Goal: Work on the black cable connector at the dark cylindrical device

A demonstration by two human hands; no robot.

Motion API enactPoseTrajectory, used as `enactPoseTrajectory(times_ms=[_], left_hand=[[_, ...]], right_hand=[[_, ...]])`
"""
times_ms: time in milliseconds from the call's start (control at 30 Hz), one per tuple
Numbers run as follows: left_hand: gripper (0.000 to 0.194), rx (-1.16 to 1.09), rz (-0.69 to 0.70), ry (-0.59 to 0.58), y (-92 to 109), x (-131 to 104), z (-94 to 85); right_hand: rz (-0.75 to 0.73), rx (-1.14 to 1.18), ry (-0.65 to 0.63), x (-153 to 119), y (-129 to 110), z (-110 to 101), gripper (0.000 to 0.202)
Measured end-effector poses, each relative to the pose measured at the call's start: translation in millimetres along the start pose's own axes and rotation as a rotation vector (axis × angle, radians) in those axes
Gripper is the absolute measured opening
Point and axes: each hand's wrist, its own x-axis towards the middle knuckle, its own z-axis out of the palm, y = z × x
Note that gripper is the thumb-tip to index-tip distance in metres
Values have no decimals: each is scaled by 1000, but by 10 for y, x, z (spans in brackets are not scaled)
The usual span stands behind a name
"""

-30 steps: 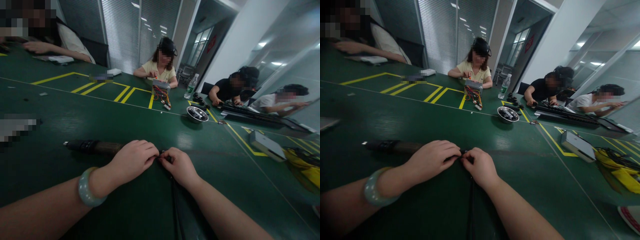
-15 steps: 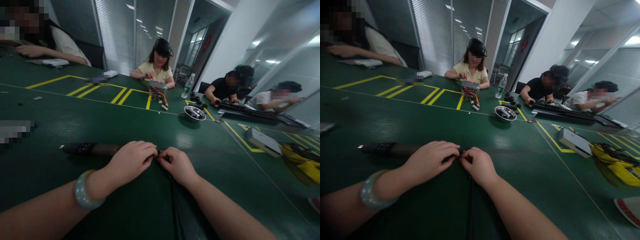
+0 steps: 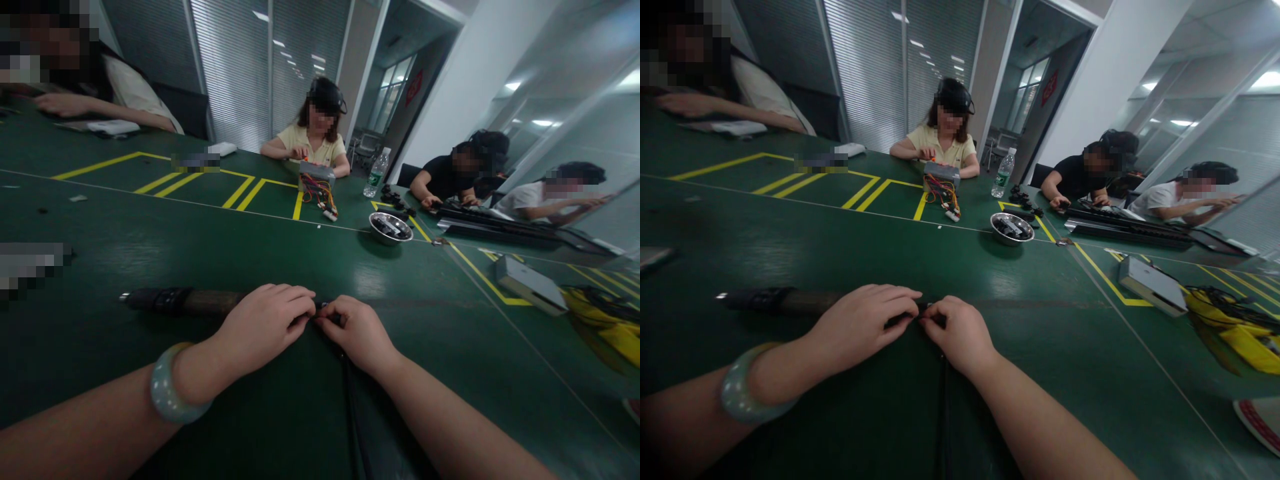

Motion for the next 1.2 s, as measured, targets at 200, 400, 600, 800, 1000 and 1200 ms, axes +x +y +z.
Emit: enactPoseTrajectory(times_ms=[200, 400, 600, 800, 1000, 1200], left_hand=[[20, -5, -26, 8, 1, -13, 12], [17, -10, -76, -12, 27, -5, -25], [11, -27, -43, -3, -4, -14, 3], [20, -22, -58, -4, 15, -11, -9], [9, -8, -74, -9, 28, -6, -16], [13, -23, -47, -6, 13, -5, -6]], right_hand=[[-2, -13, -1, 0, -12, -3, 5], [-5, -18, -1, 4, -6, 4, 6], [-2, -4, -5, 11, -28, -2, 8], [0, -9, 1, 7, -16, 4, 6], [0, -5, 0, 8, -18, 5, 5], [2, -20, -4, 6, -15, -3, 6]])
